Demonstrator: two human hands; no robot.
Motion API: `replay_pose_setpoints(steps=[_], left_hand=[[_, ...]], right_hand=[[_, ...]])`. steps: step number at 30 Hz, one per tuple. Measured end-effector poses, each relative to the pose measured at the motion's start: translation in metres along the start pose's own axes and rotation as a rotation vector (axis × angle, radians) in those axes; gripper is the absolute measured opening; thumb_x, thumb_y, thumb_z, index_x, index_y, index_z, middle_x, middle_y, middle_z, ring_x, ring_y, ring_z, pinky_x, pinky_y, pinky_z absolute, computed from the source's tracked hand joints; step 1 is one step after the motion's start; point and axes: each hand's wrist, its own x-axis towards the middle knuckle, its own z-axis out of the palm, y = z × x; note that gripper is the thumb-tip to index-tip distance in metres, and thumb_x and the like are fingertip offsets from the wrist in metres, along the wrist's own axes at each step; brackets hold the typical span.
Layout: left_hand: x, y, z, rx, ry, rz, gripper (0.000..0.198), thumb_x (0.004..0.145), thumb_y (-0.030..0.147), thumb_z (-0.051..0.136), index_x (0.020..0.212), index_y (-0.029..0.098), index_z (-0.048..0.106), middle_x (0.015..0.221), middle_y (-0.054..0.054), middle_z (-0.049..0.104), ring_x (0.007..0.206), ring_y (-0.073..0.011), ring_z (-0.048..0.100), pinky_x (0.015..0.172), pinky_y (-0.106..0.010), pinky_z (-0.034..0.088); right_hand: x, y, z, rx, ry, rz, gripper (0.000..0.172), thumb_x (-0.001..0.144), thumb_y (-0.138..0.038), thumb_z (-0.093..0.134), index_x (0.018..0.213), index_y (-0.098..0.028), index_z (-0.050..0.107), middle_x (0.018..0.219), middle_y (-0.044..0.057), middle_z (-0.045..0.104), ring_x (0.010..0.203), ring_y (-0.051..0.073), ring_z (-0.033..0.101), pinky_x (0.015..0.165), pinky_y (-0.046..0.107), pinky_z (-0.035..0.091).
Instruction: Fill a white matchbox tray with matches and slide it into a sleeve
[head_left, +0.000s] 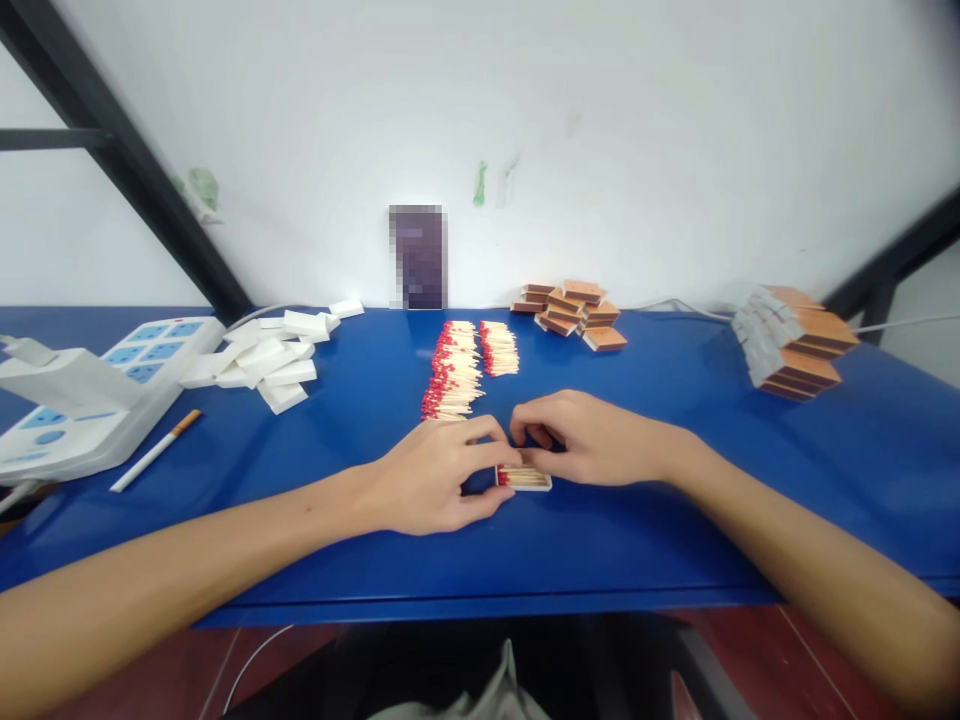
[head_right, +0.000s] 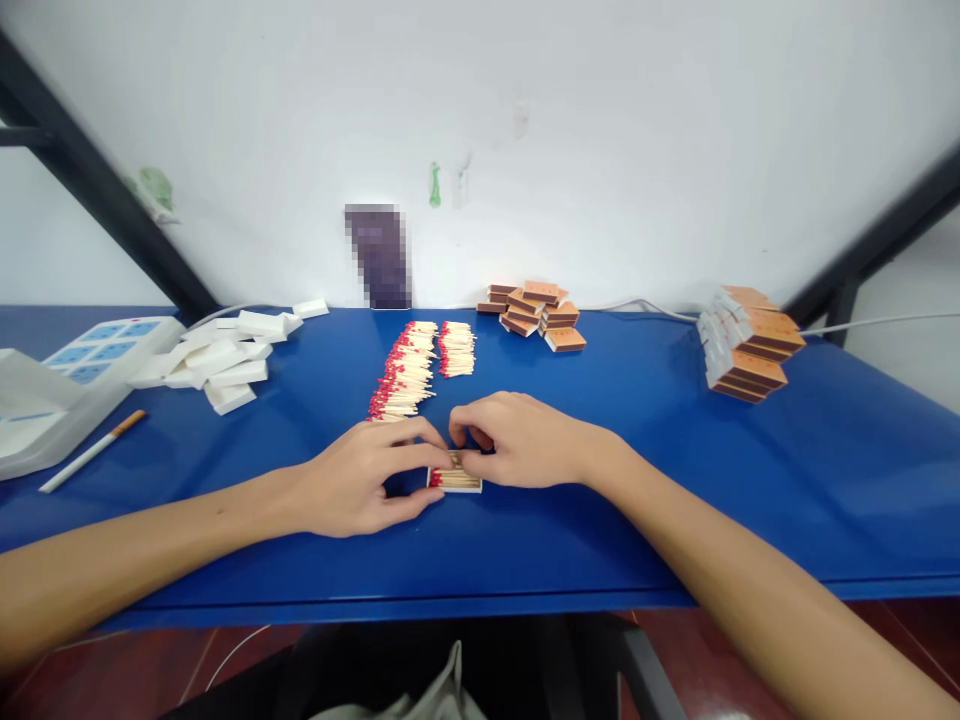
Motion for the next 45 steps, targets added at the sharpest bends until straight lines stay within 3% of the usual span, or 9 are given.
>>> replay_pose_setpoints(steps=[8,11,15,18,21,26,39,45], left_hand=[[0.0,-0.002,0.0,-0.002,-0.011,0.072,0.019,0.099,0.029,0.057,0.105,0.021,0.074,0.11,-0.006,0.067,0.083,-0.0149,0.067,0.075,-0.027,0.054],[0.0,-0.002,0.0,-0.005,0.001,0.089,0.019,0.098,0.03,0.059,0.106,0.021,0.075,0.112,-0.006,0.068,0.077,-0.0125,0.066,0.072,-0.025,0.053],[0.001,-0.002,0.0,-0.02,-0.007,0.08,0.02,0.098,0.03,0.059,0.109,0.02,0.073,0.113,-0.006,0.069,0.085,-0.015,0.068,0.079,-0.027,0.055],[0.001,-0.002,0.001,-0.036,-0.005,0.07,0.025,0.096,0.03,0.061,0.116,0.018,0.07,0.112,-0.007,0.07,0.092,-0.0178,0.069,0.083,-0.029,0.056],[0.0,-0.002,0.001,-0.038,0.004,0.065,0.029,0.096,0.03,0.062,0.12,0.016,0.067,0.112,-0.008,0.07,0.094,-0.0192,0.069,0.084,-0.03,0.057],[0.001,-0.002,0.002,-0.057,-0.008,0.065,0.027,0.095,0.03,0.062,0.119,0.018,0.067,0.113,-0.008,0.069,0.094,-0.0187,0.069,0.085,-0.029,0.057],[0.0,-0.002,0.001,-0.074,0.028,0.118,0.019,0.093,0.026,0.064,0.11,0.017,0.068,0.11,-0.008,0.07,0.092,-0.0174,0.069,0.084,-0.029,0.057],[0.001,-0.002,0.002,-0.069,0.026,0.125,0.017,0.094,0.028,0.063,0.107,0.017,0.069,0.109,-0.008,0.07,0.09,-0.017,0.069,0.084,-0.028,0.057]], right_hand=[[0.002,0.005,-0.003,0.166,-0.01,-0.025,0.019,0.099,-0.028,0.049,0.09,-0.018,0.063,0.074,-0.002,0.06,0.066,0.012,0.051,0.063,0.025,0.037],[0.005,0.014,-0.001,0.21,0.079,-0.002,0.028,0.103,-0.032,0.042,0.097,-0.017,0.065,0.081,0.0,0.063,0.072,0.014,0.054,0.068,0.027,0.041],[0.009,0.028,0.007,-0.092,0.27,0.083,0.03,0.1,-0.03,0.045,0.121,-0.017,0.062,0.09,0.004,0.061,0.076,0.017,0.056,0.074,0.031,0.043],[0.012,0.035,0.013,-0.287,0.29,0.169,0.046,0.101,-0.033,0.044,0.144,-0.02,0.049,0.108,0.009,0.056,0.084,0.021,0.059,0.079,0.036,0.047],[0.015,0.036,0.017,-0.392,0.263,0.229,0.053,0.103,-0.036,0.039,0.153,-0.02,0.04,0.112,0.011,0.052,0.086,0.023,0.06,0.082,0.039,0.05],[0.02,0.033,0.021,-0.52,0.2,0.263,0.055,0.105,-0.036,0.03,0.156,-0.015,0.034,0.115,0.015,0.051,0.082,0.024,0.059,0.082,0.042,0.05],[0.012,0.019,0.019,-0.629,0.175,0.093,0.04,0.104,-0.024,0.033,0.136,-0.012,0.053,0.109,0.013,0.056,0.076,0.021,0.056,0.069,0.035,0.042],[0.01,0.016,0.017,-0.595,0.186,0.105,0.037,0.103,-0.025,0.037,0.13,-0.014,0.06,0.107,0.012,0.06,0.078,0.021,0.06,0.068,0.033,0.042]])
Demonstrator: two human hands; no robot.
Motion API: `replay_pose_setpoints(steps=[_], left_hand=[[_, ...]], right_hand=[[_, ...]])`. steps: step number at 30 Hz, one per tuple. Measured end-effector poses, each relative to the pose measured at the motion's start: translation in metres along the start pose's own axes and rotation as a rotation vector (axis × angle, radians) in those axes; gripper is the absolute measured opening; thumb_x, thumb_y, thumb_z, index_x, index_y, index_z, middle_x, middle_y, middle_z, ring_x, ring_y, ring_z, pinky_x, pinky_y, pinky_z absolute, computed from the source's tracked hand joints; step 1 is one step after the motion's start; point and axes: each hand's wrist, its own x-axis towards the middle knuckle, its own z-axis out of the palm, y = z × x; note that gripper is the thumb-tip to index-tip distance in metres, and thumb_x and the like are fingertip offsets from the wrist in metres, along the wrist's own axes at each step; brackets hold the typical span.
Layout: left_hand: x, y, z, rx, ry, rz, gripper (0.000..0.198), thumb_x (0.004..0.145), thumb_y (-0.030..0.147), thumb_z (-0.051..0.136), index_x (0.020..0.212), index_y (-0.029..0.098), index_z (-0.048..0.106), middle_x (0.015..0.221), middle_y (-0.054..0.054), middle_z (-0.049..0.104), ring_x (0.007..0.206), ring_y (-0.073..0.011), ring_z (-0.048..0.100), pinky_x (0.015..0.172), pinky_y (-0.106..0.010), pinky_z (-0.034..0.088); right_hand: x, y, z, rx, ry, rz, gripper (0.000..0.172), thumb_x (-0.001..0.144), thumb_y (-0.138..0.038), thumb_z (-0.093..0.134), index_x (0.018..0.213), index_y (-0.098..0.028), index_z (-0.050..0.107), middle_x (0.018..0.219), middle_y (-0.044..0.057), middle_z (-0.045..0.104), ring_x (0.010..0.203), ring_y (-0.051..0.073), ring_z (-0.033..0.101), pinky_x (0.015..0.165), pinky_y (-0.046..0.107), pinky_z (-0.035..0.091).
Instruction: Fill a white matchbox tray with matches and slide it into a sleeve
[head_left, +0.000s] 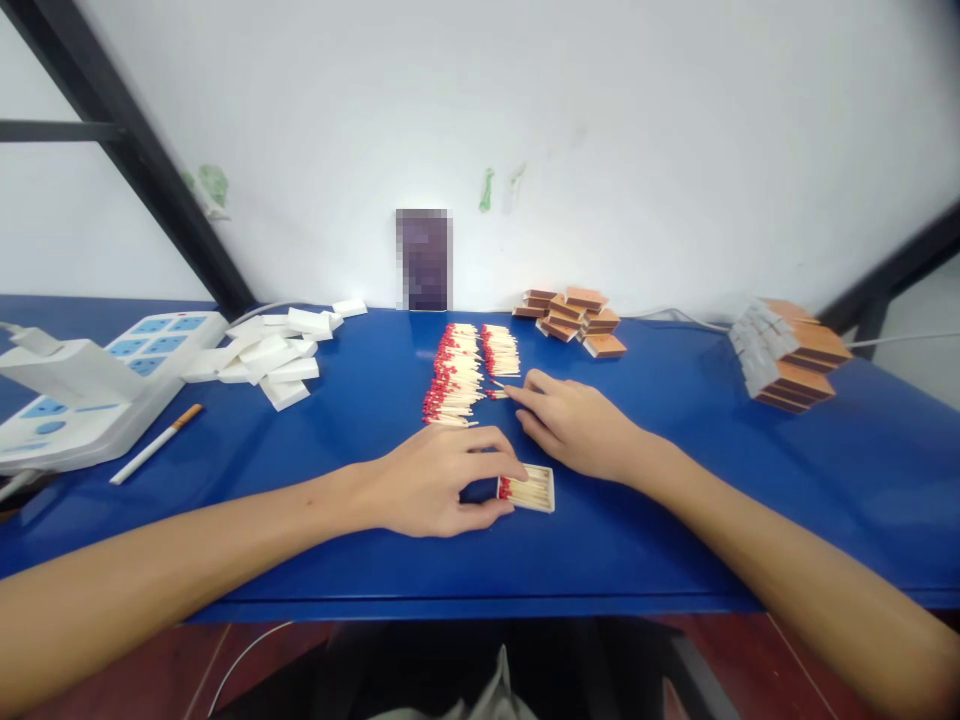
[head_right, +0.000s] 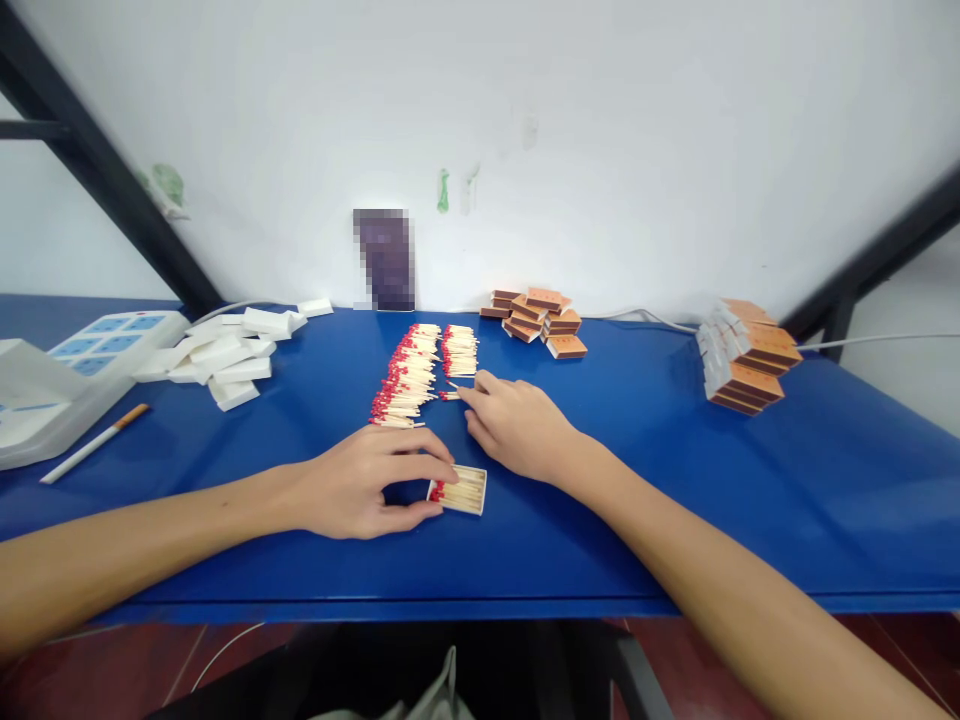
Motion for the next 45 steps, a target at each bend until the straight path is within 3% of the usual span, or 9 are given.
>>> replay_pose_setpoints(steps=[5,12,31,45], left_hand=[[0.0,0.0,0.0,-0.007,-0.007,-0.008,0.017,0.093,0.028,0.064,0.106,0.017,0.069,0.109,-0.007,0.07,0.089,-0.0164,0.069,0.082,-0.027,0.057],[-0.001,0.0,-0.001,-0.006,-0.008,-0.01,0.017,0.093,0.028,0.064,0.105,0.017,0.07,0.108,-0.007,0.07,0.088,-0.0167,0.07,0.082,-0.027,0.057],[0.0,0.0,0.0,-0.021,-0.01,-0.004,0.018,0.094,0.029,0.063,0.106,0.017,0.069,0.108,-0.008,0.07,0.089,-0.0168,0.07,0.082,-0.028,0.057],[-0.001,-0.001,0.001,-0.007,-0.021,-0.01,0.018,0.094,0.029,0.063,0.105,0.017,0.07,0.108,-0.008,0.07,0.089,-0.0167,0.069,0.083,-0.028,0.056]], right_hand=[[0.002,0.012,0.004,0.098,0.049,0.046,0.033,0.101,-0.02,0.043,0.125,-0.017,0.065,0.108,0.01,0.062,0.087,0.021,0.063,0.074,0.033,0.046],[0.007,0.02,0.013,0.18,0.163,-0.004,0.028,0.101,-0.02,0.046,0.115,-0.014,0.069,0.109,0.012,0.061,0.094,0.022,0.06,0.086,0.036,0.047],[0.008,0.018,0.018,0.141,0.247,-0.004,0.028,0.102,-0.02,0.044,0.112,-0.017,0.07,0.103,0.011,0.069,0.093,0.023,0.06,0.08,0.035,0.042],[0.008,0.018,0.019,0.201,0.203,-0.011,0.025,0.099,-0.021,0.049,0.113,-0.018,0.069,0.107,0.011,0.065,0.098,0.024,0.06,0.086,0.037,0.046]])
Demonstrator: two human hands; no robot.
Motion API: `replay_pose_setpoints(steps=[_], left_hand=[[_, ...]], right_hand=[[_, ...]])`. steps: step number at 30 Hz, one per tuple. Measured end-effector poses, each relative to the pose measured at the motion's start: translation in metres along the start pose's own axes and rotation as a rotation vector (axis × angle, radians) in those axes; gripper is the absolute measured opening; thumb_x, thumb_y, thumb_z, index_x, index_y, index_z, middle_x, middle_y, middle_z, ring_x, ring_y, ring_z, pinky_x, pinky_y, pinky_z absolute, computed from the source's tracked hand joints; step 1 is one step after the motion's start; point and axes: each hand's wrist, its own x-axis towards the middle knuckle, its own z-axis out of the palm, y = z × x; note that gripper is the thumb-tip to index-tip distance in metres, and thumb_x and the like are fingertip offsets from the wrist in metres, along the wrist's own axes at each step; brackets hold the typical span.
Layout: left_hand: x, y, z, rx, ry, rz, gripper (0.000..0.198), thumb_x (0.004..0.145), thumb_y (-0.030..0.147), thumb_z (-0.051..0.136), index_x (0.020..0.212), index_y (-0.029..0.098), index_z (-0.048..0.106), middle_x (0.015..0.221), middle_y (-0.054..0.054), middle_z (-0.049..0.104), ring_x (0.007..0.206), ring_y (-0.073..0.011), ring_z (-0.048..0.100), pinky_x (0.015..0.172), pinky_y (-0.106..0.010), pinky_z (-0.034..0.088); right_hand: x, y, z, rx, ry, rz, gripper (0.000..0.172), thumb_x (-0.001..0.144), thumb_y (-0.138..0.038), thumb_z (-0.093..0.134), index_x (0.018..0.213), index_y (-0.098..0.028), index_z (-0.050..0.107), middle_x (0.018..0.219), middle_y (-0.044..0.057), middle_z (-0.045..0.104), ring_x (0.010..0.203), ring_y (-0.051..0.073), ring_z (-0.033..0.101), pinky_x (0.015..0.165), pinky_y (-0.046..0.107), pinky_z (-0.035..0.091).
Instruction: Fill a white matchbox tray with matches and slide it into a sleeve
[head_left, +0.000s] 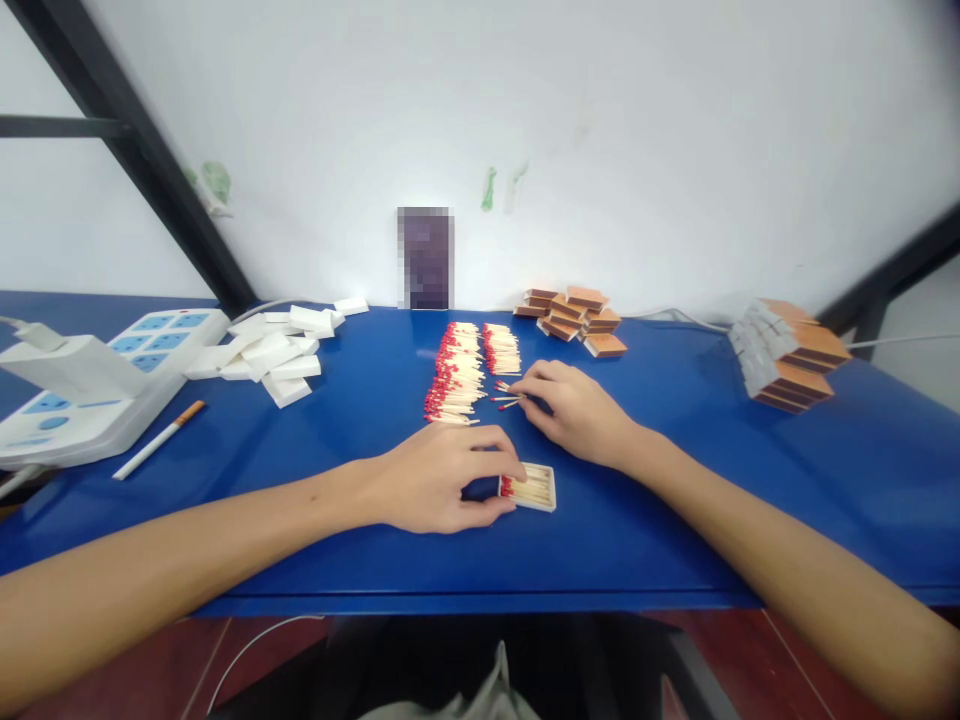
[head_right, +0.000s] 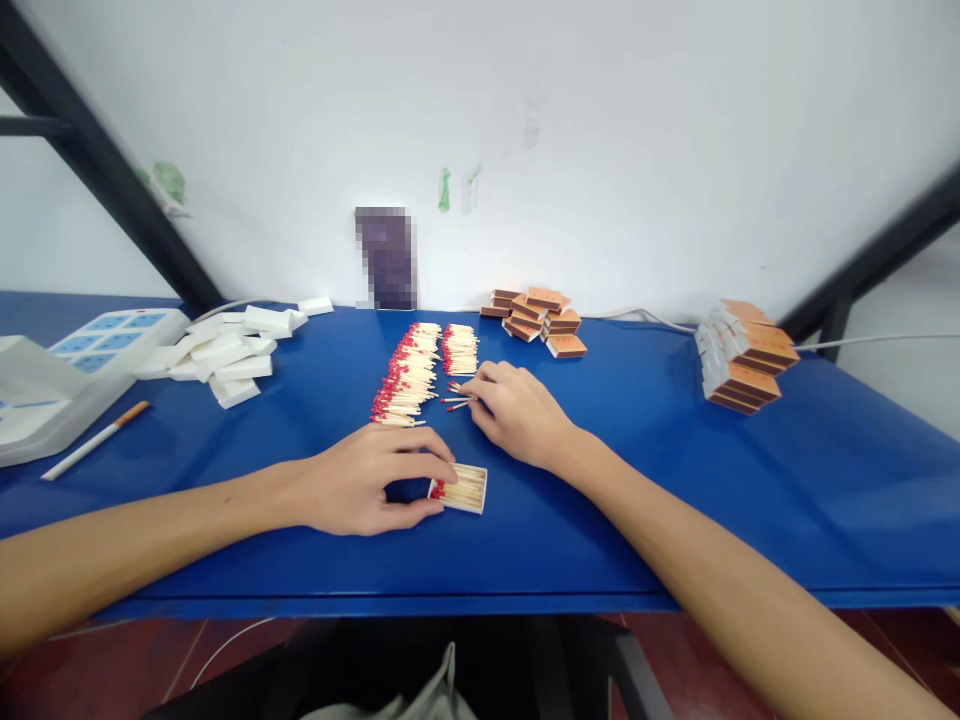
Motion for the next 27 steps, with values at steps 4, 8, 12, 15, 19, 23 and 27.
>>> replay_pose_setpoints(steps=[4,8,12,15,19,23,27], left_hand=[[0.0001,0.0004,-0.0001,0.002,0.001,0.001,0.018,0.094,0.029,0.063,0.105,0.017,0.069,0.109,-0.008,0.07,0.089,-0.0169,0.07,0.083,-0.028,0.056],[0.0003,0.0006,-0.0002,0.001,0.002,0.006,0.017,0.094,0.029,0.063,0.105,0.017,0.069,0.109,-0.007,0.07,0.09,-0.0175,0.07,0.084,-0.028,0.056],[0.0007,0.0011,-0.0004,-0.005,-0.003,0.002,0.017,0.094,0.028,0.063,0.104,0.016,0.07,0.108,-0.007,0.07,0.09,-0.0175,0.07,0.084,-0.028,0.056],[0.0008,0.0013,-0.0007,-0.008,0.0,0.004,0.017,0.094,0.028,0.063,0.104,0.016,0.07,0.108,-0.007,0.07,0.09,-0.0174,0.07,0.083,-0.028,0.056],[0.0005,0.0007,-0.0004,0.0,0.001,0.006,0.017,0.094,0.029,0.063,0.104,0.016,0.069,0.107,-0.008,0.07,0.09,-0.0173,0.07,0.082,-0.028,0.056],[0.0003,0.0,-0.0003,0.005,-0.005,0.007,0.017,0.094,0.029,0.063,0.104,0.016,0.069,0.107,-0.007,0.07,0.09,-0.0176,0.07,0.083,-0.028,0.056],[0.0003,0.0001,-0.0008,0.008,-0.002,0.004,0.017,0.094,0.029,0.063,0.103,0.016,0.069,0.107,-0.007,0.07,0.089,-0.0175,0.07,0.082,-0.028,0.056]], right_hand=[[0.0002,-0.0022,-0.0024,0.032,-0.016,-0.039,0.027,0.099,-0.019,0.049,0.114,-0.017,0.07,0.103,0.011,0.065,0.095,0.023,0.059,0.085,0.037,0.047],[0.0004,-0.0048,-0.0042,0.029,-0.002,-0.055,0.027,0.098,-0.017,0.049,0.113,-0.016,0.071,0.102,0.011,0.064,0.092,0.023,0.057,0.083,0.038,0.047],[0.0002,-0.0043,-0.0038,0.034,-0.002,-0.044,0.028,0.098,-0.018,0.05,0.118,-0.015,0.07,0.107,0.013,0.064,0.097,0.025,0.057,0.087,0.04,0.048],[0.0002,-0.0029,-0.0032,0.059,-0.002,-0.035,0.027,0.099,-0.02,0.05,0.116,-0.014,0.07,0.108,0.013,0.065,0.099,0.025,0.059,0.09,0.041,0.049],[0.0006,-0.0018,-0.0031,0.066,-0.009,-0.02,0.023,0.1,-0.023,0.051,0.111,-0.015,0.07,0.108,0.013,0.067,0.099,0.025,0.061,0.09,0.04,0.049],[0.0018,-0.0017,-0.001,0.064,-0.011,-0.029,0.022,0.1,-0.026,0.053,0.11,-0.017,0.07,0.11,0.012,0.069,0.101,0.026,0.062,0.09,0.04,0.049],[0.004,-0.0021,0.0026,0.048,0.012,-0.055,0.02,0.099,-0.026,0.054,0.108,-0.018,0.071,0.111,0.011,0.071,0.102,0.026,0.062,0.089,0.04,0.048]])
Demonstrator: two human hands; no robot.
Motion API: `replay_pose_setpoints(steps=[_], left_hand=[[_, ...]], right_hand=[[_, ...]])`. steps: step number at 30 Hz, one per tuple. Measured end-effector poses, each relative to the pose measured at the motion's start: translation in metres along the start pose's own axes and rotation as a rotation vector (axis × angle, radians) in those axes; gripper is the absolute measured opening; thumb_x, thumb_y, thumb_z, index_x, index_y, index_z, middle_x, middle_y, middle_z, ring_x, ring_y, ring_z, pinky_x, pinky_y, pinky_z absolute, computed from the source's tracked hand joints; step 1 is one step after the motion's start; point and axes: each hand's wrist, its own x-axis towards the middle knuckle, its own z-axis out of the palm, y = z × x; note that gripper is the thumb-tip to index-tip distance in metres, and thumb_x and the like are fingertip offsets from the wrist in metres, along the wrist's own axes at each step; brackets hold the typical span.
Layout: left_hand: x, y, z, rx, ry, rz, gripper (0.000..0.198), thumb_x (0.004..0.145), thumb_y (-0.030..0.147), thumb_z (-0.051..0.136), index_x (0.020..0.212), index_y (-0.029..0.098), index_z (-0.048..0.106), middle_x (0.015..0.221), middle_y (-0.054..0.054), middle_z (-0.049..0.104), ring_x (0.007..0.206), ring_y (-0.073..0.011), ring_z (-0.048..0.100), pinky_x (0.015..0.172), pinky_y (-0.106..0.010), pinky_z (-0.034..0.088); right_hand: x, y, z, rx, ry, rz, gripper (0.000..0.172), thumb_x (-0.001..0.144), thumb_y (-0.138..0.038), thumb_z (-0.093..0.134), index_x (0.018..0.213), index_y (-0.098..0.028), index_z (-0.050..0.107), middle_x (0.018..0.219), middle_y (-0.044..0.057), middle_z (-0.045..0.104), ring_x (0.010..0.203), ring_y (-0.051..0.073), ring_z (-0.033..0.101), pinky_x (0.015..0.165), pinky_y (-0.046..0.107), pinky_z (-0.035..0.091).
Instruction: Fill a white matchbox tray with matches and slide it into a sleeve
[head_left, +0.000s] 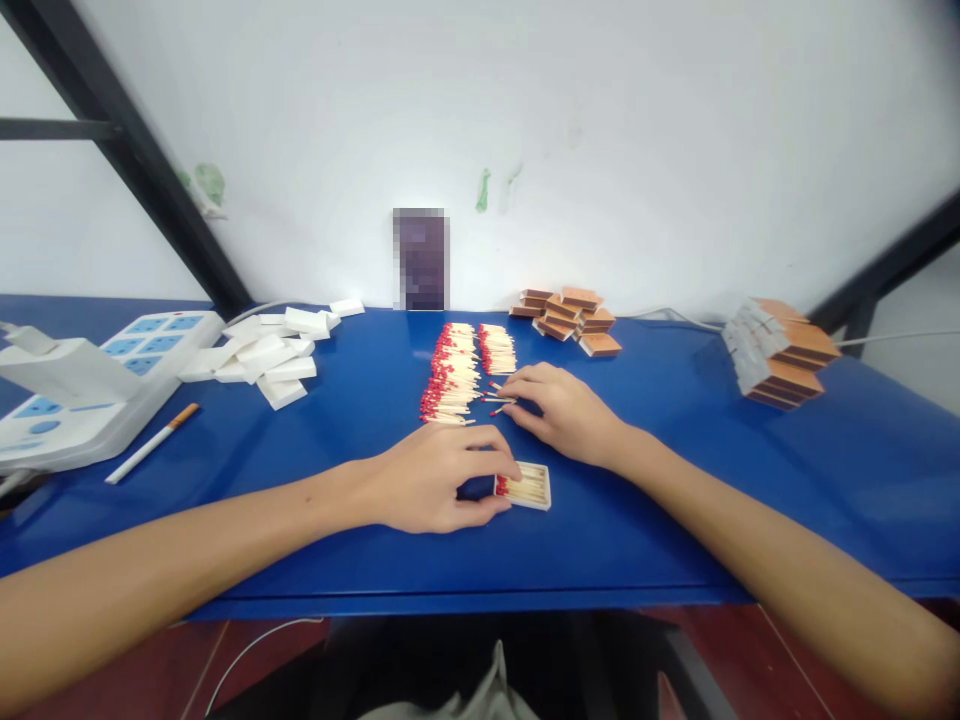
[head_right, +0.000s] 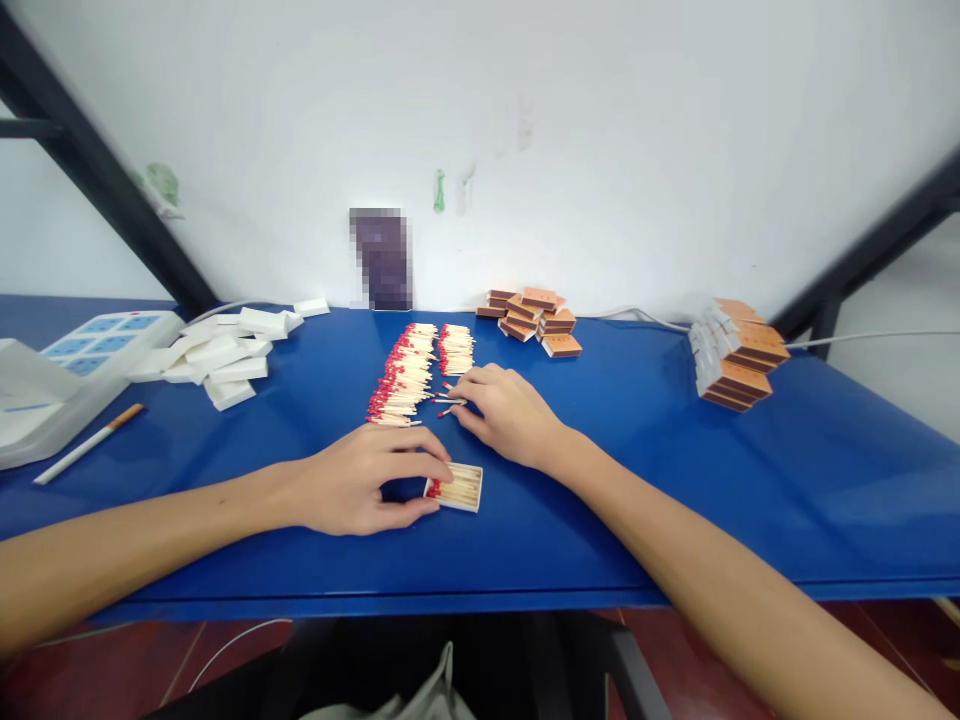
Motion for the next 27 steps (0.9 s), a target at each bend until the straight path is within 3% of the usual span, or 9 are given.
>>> replay_pose_setpoints(steps=[7,14,21,27], left_hand=[[0.0,0.001,0.001,-0.015,-0.003,-0.001,0.018,0.094,0.028,0.064,0.106,0.016,0.07,0.108,-0.006,0.07,0.091,-0.0174,0.069,0.083,-0.028,0.057],[0.0,0.0,-0.001,-0.016,-0.002,-0.004,0.017,0.094,0.028,0.064,0.105,0.016,0.07,0.109,-0.007,0.07,0.091,-0.0172,0.069,0.083,-0.028,0.057],[0.001,0.001,-0.001,-0.015,-0.005,-0.009,0.017,0.093,0.028,0.065,0.105,0.017,0.07,0.109,-0.006,0.07,0.09,-0.0168,0.069,0.082,-0.028,0.057],[0.001,0.001,-0.001,-0.013,-0.007,-0.007,0.018,0.094,0.028,0.064,0.105,0.016,0.07,0.108,-0.007,0.07,0.09,-0.017,0.069,0.082,-0.028,0.057]], right_hand=[[0.004,0.0,0.0,0.032,0.004,-0.028,0.019,0.099,-0.023,0.056,0.094,-0.02,0.074,0.095,0.007,0.076,0.093,0.022,0.064,0.085,0.036,0.043],[0.002,0.002,-0.003,-0.014,0.012,0.005,0.018,0.097,-0.022,0.059,0.105,-0.02,0.076,0.101,0.006,0.078,0.09,0.022,0.064,0.079,0.036,0.042],[-0.001,0.011,-0.008,-0.044,-0.05,-0.001,0.024,0.1,-0.022,0.054,0.111,-0.02,0.075,0.106,0.007,0.076,0.096,0.023,0.065,0.085,0.037,0.043],[-0.002,0.01,-0.006,-0.024,-0.014,-0.038,0.028,0.098,-0.016,0.053,0.113,-0.021,0.076,0.108,0.009,0.073,0.099,0.025,0.062,0.085,0.039,0.044]])
